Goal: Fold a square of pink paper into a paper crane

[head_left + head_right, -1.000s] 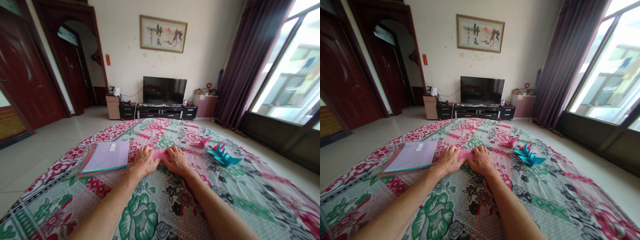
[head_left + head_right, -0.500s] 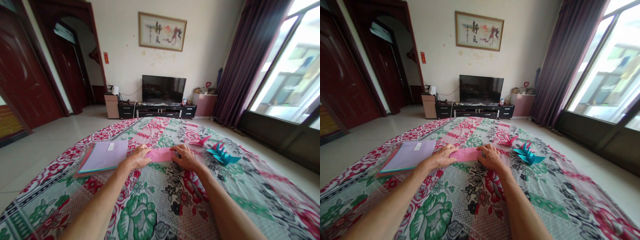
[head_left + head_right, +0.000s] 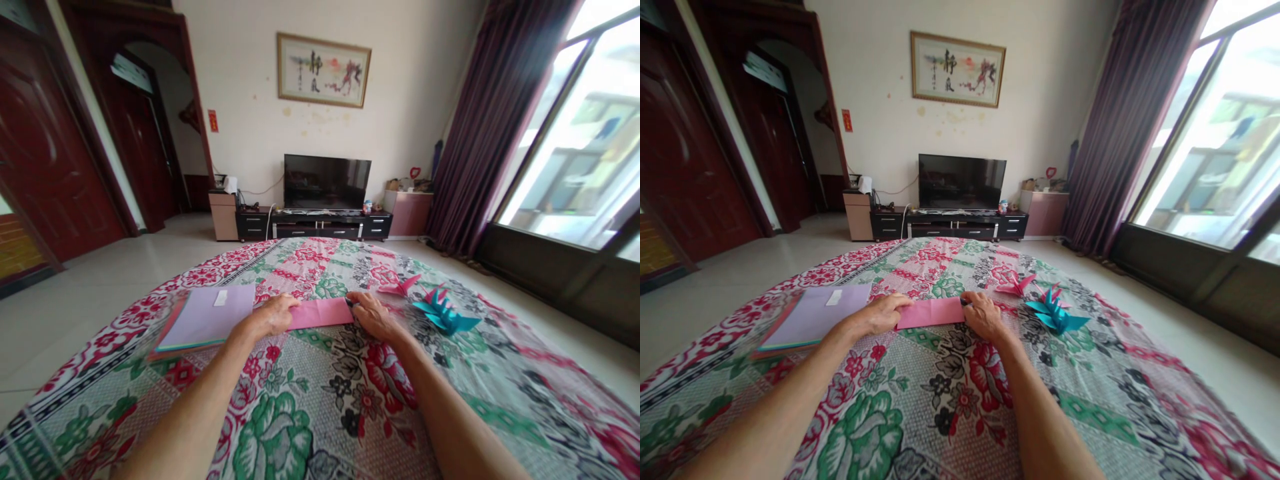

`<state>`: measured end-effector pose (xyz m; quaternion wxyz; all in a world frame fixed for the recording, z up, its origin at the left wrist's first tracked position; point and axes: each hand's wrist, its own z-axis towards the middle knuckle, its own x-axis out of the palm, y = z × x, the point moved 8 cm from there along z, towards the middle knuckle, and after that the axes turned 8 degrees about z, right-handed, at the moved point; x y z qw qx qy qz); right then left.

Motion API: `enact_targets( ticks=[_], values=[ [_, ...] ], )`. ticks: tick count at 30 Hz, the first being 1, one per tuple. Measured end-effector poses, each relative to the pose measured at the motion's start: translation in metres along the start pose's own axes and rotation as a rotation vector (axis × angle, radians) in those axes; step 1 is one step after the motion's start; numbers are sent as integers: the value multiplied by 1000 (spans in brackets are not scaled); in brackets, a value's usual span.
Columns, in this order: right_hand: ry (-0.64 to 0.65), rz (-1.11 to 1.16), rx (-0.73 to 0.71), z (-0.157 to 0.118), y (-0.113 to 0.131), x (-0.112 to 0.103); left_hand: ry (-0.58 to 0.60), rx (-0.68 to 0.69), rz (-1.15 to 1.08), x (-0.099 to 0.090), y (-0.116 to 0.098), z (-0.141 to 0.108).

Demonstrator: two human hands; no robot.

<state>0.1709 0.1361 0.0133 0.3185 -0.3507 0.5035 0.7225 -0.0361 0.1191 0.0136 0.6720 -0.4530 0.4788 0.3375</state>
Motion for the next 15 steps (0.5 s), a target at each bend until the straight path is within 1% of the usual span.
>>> enact_targets(
  ticks=[2, 3, 4, 5, 6, 10, 13, 15],
  values=[
    [-12, 27, 56, -1, 1, 2, -61, -91, 69, 0, 1, 1],
    [-27, 12, 53, -3, 5, 2, -117, -149, 118, -2, 2, 0],
    [-46, -13, 59, -4, 7, 2, -173, -177, 165, -5, 1, -1],
    [-57, -35, 63, -6, 9, 2, -208, -179, 199, -5, -1, -2],
    [-65, -50, 62, -7, 11, 2, -217, -176, 232, -4, -3, -3],
    [-98, -38, 37, -8, 13, 2, -216, -161, 310, 1, -5, -6],
    [-146, 56, -8, -7, 11, 0, -237, -152, 277, 2, -2, -5],
    [-160, 167, -58, -5, 11, -1, -281, -159, 230, 0, 0, -3]
  ],
)
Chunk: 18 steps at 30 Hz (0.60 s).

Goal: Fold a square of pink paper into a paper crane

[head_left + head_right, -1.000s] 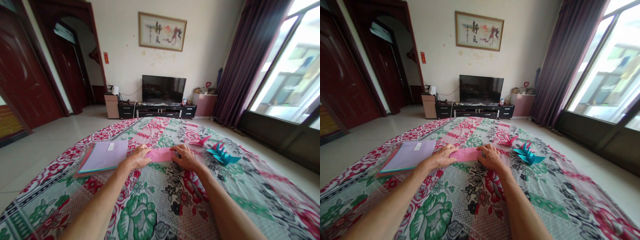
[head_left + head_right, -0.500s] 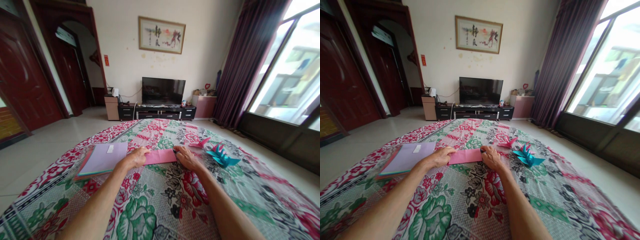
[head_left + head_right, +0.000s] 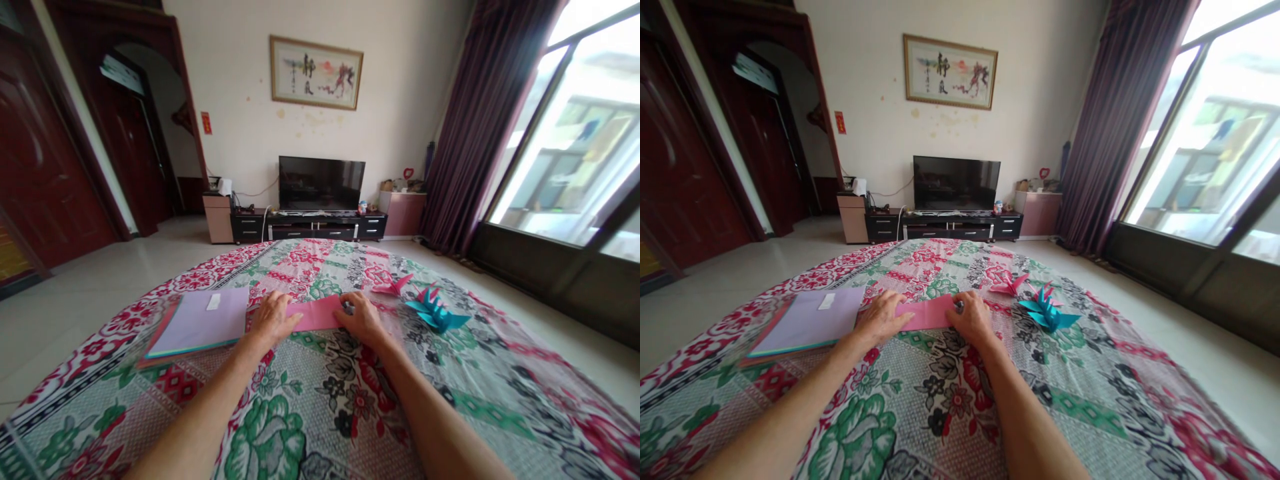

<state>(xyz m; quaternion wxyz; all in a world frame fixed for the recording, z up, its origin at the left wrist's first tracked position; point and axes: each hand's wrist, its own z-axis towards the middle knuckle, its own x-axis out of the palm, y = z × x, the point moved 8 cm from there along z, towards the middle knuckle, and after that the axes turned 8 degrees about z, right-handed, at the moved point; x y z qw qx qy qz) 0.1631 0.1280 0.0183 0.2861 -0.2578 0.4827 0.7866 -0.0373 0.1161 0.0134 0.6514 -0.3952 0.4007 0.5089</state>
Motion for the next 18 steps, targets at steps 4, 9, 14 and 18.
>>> enact_targets(
  ticks=[4, 9, 14, 18],
  values=[
    [-66, 350, -17, 5, -3, -2, -133, -130, -113, -10, 10, 3],
    [-224, 784, 87, 8, -20, -8, -135, -336, -467, -8, 26, 3],
    [-258, 961, 175, 7, -30, -7, -135, -326, -925, -1, 21, 4],
    [-243, 1065, 212, 7, -34, -2, -176, -353, -1121, -2, 20, 3]
  ],
)
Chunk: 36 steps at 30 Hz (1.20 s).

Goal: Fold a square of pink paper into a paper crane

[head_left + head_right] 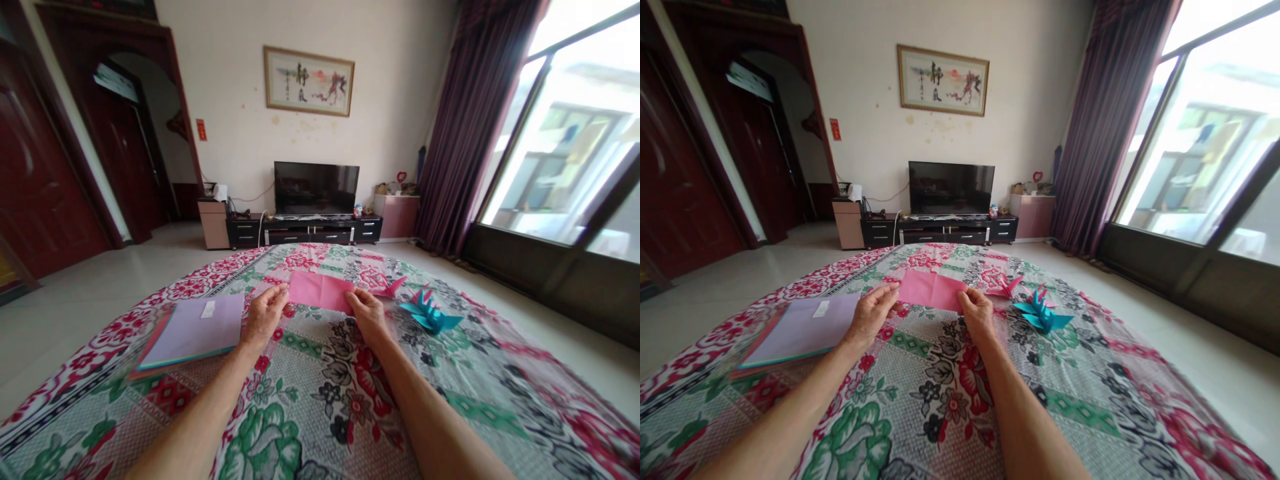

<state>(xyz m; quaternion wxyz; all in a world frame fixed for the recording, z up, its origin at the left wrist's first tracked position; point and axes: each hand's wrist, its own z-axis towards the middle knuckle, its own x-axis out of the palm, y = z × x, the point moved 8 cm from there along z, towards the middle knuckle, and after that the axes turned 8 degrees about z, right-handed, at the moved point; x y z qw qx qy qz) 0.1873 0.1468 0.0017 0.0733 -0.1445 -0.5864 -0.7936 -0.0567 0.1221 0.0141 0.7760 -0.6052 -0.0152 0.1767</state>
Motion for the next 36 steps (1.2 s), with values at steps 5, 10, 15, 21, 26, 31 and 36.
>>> enact_targets(
  ticks=[5, 10, 15, 21, 26, 31, 36],
  values=[
    [-7, -26, -22, 2, -1, -1, 26, 37, -64, 2, -5, -1],
    [-11, -29, -59, 2, 3, -1, 26, 0, -115, 3, -5, -3],
    [-6, -27, -83, 1, 6, 0, 39, -5, -103, 4, -8, -4],
    [-18, -49, -79, 1, 6, -2, 81, 124, 37, 4, -24, -11],
    [-50, -83, -108, 3, 5, -5, 95, 243, 190, 7, -35, -17],
    [-44, -53, -88, 2, 6, -2, 212, 209, 198, 19, -30, -18],
    [-2, 168, 80, -3, -1, 7, 121, 18, -68, 14, -13, -9]
  ],
)
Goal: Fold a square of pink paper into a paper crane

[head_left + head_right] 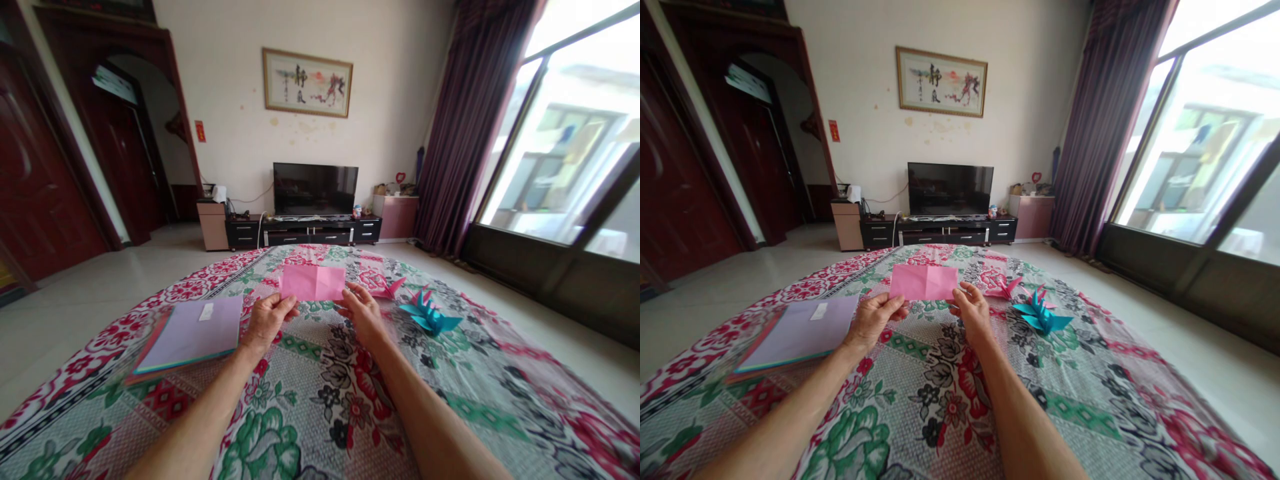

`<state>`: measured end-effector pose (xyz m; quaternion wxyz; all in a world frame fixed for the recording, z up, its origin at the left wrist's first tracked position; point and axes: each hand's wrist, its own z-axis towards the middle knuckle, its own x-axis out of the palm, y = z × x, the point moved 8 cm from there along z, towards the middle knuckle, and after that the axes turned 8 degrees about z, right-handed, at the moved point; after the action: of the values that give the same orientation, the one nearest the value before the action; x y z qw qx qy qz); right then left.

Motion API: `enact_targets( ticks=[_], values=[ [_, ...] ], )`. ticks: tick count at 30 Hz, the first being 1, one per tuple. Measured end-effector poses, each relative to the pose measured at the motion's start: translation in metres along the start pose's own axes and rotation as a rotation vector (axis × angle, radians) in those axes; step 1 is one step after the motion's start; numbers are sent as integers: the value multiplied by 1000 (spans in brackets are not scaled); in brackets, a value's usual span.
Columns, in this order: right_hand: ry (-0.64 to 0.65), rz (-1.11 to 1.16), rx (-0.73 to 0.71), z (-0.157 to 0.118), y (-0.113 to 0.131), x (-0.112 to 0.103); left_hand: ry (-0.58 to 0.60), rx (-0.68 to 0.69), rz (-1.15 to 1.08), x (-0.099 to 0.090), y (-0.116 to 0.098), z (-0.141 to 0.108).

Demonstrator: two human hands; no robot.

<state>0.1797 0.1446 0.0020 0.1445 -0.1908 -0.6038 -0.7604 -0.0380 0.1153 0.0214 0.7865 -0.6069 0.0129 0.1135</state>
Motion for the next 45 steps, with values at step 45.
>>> enact_targets(
  ticks=[45],
  values=[
    [24, 280, 382, -14, -33, 28, -87, -85, -417, 2, -1, -4]
  ],
)
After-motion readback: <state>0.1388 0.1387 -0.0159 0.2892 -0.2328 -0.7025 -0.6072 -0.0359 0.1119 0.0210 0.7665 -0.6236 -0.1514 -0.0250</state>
